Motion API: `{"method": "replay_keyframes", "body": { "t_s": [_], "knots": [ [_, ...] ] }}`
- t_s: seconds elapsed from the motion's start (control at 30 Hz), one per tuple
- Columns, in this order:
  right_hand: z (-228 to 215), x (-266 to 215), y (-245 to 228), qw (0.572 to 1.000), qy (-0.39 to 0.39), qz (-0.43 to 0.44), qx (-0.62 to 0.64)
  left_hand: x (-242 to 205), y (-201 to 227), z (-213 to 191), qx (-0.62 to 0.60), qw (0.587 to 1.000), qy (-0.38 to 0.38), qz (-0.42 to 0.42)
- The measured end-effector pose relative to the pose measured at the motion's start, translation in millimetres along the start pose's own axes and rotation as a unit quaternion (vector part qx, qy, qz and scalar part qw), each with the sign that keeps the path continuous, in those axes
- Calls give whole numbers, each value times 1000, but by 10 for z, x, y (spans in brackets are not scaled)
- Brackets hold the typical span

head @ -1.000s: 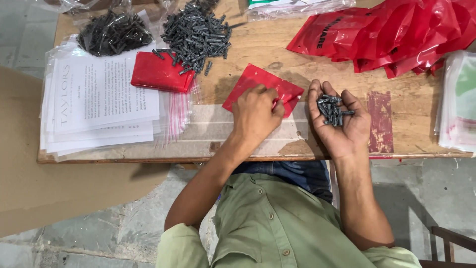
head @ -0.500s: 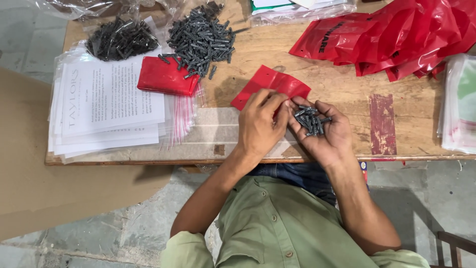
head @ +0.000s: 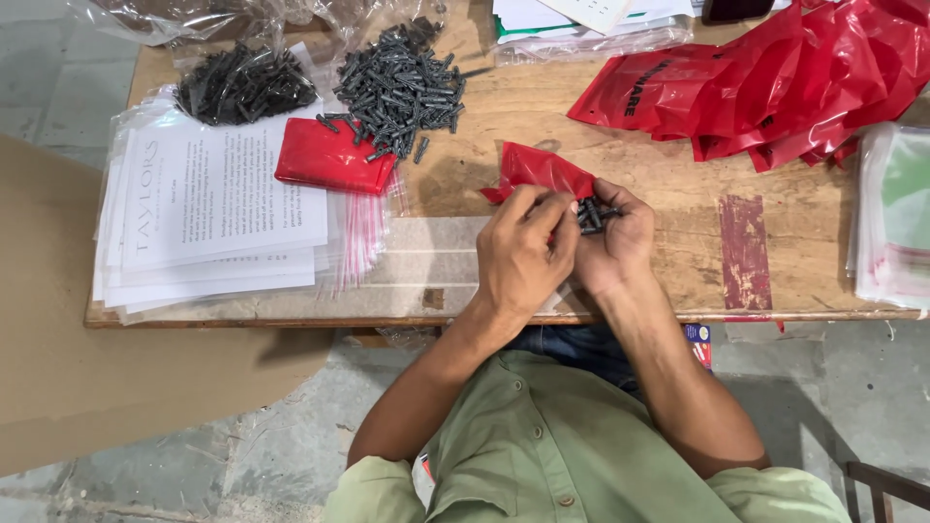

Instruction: Packaging plastic wall anchors into red bags.

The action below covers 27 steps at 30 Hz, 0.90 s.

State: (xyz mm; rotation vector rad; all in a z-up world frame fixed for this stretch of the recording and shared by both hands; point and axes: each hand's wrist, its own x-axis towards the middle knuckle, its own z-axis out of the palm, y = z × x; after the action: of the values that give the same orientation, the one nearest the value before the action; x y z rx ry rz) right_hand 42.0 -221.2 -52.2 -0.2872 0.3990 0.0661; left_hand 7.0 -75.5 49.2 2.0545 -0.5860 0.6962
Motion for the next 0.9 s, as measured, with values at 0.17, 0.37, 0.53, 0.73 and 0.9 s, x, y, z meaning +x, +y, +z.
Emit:
{"method": "replay_keyframes", "body": {
  "t_s": [0.17, 0.37, 0.53, 0.73, 0.9],
  "knots": [
    [262, -31, 22, 999, -46, -13, -9, 8, -32, 11, -3, 1000, 8, -9],
    [510, 42, 29, 995, -46, -41, -77, -2, -68, 9, -12, 1000, 7, -11],
    [350, 196, 13, 987, -70, -62, -128, 71, -117, 13, -30, 999, 18, -38],
    [521, 92, 6, 995, -54, -37, -80, 155, -190, 72, -43, 997, 22, -67],
    [593, 30, 27, 985, -71, -15, -159, 109, -158, 61, -59, 995, 1, -84]
  ]
}}
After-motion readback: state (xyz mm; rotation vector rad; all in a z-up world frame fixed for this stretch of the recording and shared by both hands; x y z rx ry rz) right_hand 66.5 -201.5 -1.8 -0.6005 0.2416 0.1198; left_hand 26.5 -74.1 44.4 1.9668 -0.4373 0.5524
